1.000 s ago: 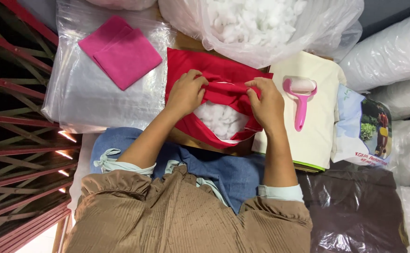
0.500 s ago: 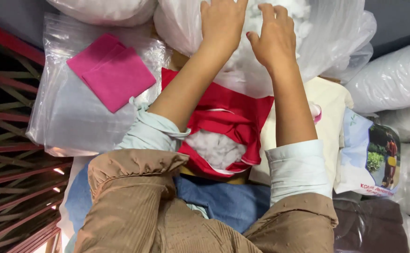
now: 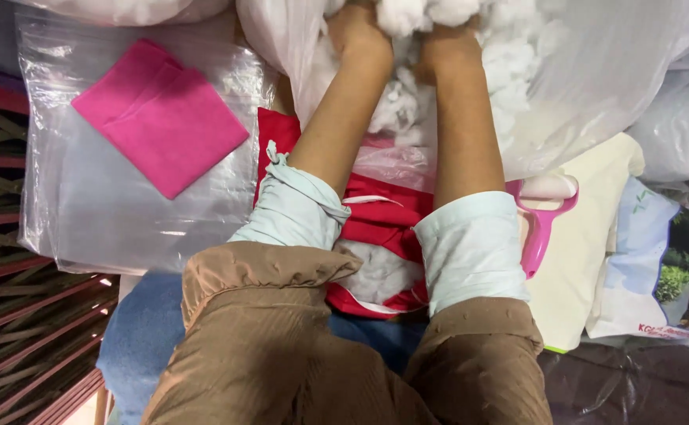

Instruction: Stuffing a red fabric case with white synthetic fiber stuffing and smoothing it out.

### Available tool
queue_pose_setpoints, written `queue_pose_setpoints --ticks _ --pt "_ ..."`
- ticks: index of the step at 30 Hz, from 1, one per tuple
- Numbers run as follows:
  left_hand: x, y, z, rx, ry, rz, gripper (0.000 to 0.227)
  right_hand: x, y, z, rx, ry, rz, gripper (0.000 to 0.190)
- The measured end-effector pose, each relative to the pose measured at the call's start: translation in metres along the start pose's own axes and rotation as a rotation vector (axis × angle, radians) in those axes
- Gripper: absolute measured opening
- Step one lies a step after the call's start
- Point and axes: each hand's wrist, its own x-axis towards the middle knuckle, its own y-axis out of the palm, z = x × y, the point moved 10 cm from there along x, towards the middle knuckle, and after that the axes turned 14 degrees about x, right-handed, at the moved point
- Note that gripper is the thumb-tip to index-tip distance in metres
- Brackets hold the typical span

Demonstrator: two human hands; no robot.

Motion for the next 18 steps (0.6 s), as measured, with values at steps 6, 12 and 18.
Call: queue_pose_setpoints --ticks 6,12,18 --pt "-0.061 -0.025 -0.036 1.498 0.162 0.289 0.041 -0.040 -0.011 -0.002 0.066 -0.149 -0.067 0.060" --pt "-0.196 0.017 -0.127 1.906 0.958 0.449 0.027 -0.130 -0.045 0.002 0.134 -0.328 -0.139 0.050" --pt "-0.318 0.036 -0.240 1.700 1.313 0.455 0.084 -0.257 -0.152 0.021 0.272 -0.576 -0.569 0.052"
